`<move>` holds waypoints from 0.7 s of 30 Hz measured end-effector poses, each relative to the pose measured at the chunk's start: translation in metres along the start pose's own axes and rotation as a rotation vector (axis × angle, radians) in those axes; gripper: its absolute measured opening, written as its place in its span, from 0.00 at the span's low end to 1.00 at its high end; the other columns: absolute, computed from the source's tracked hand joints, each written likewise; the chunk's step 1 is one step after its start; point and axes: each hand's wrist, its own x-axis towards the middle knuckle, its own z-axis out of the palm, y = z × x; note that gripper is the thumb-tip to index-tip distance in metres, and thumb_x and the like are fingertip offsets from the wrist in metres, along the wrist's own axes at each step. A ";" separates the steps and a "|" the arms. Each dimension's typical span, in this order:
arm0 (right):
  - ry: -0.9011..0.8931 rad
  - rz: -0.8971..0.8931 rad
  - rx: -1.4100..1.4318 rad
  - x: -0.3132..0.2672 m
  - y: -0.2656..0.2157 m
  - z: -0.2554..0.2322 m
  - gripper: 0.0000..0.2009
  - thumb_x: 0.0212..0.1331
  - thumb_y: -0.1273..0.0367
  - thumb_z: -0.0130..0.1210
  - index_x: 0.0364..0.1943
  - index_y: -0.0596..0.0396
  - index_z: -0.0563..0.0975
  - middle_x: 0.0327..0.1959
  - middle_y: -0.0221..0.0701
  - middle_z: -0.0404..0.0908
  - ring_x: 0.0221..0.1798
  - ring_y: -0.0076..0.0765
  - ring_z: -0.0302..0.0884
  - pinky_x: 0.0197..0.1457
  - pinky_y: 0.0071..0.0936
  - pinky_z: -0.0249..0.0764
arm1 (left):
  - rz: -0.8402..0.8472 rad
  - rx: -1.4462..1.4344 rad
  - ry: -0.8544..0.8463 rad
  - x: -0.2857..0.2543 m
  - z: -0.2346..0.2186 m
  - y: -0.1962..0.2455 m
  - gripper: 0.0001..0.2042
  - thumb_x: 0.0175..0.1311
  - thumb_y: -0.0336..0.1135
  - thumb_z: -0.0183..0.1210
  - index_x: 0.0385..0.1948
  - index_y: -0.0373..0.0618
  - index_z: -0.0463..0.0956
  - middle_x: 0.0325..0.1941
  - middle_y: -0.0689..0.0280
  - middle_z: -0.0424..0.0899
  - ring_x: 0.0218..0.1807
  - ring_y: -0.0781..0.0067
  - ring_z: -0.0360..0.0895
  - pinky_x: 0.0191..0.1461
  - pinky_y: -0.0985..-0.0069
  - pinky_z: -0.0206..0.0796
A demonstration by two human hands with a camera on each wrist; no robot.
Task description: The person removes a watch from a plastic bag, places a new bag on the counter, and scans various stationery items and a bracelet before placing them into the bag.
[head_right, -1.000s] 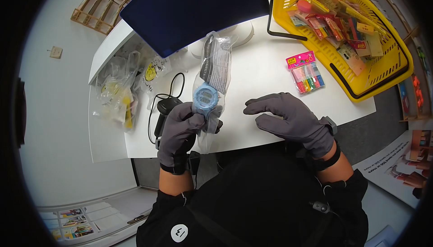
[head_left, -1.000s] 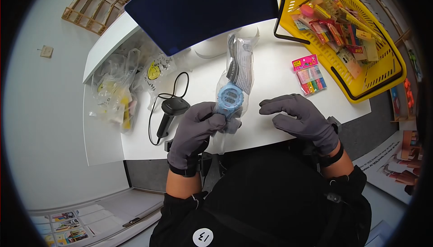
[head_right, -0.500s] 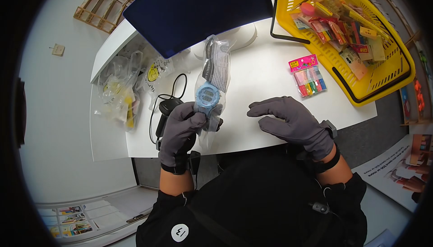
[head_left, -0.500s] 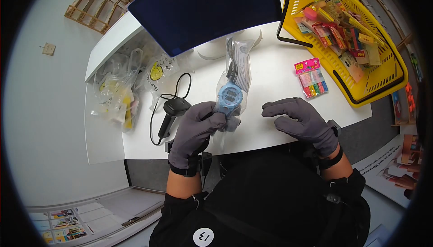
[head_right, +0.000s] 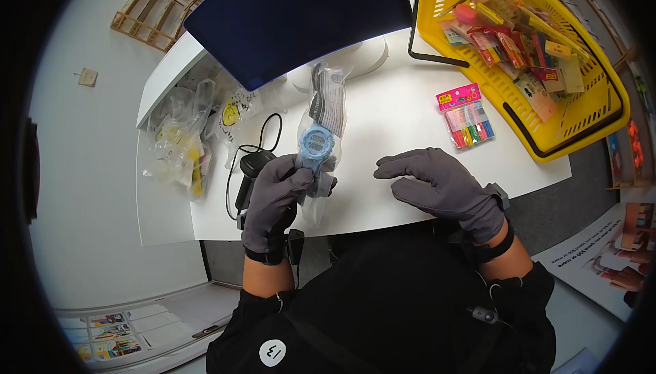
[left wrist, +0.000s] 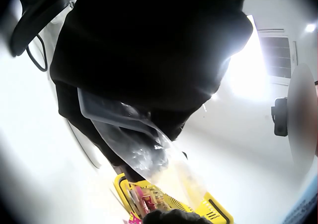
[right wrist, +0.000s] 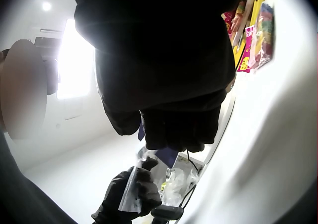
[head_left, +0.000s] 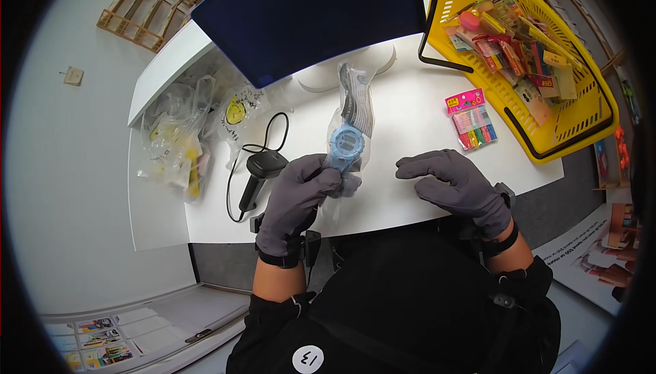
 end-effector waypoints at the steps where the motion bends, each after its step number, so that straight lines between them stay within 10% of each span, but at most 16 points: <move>1: 0.000 -0.001 0.001 0.000 0.000 0.000 0.17 0.68 0.74 0.66 0.59 0.57 0.90 0.62 0.43 0.94 0.69 0.48 0.90 0.75 0.43 0.83 | 0.000 0.001 0.000 0.001 0.000 0.001 0.23 0.81 0.39 0.68 0.65 0.26 0.83 0.51 0.54 0.95 0.50 0.65 0.94 0.60 0.68 0.84; 8: 0.019 0.017 -0.004 -0.005 0.004 -0.004 0.17 0.69 0.74 0.65 0.60 0.57 0.90 0.62 0.43 0.94 0.70 0.47 0.90 0.75 0.43 0.83 | -0.056 0.213 0.285 0.031 -0.008 -0.009 0.16 0.82 0.36 0.62 0.58 0.33 0.88 0.45 0.65 0.94 0.43 0.80 0.85 0.50 0.79 0.75; 21: 0.037 -0.013 -0.045 -0.022 0.004 -0.016 0.19 0.69 0.76 0.63 0.63 0.56 0.88 0.65 0.43 0.92 0.68 0.44 0.90 0.74 0.41 0.83 | 0.098 0.631 0.569 0.152 -0.056 -0.011 0.20 0.76 0.48 0.62 0.49 0.37 0.91 0.37 0.60 0.92 0.40 0.69 0.86 0.49 0.68 0.75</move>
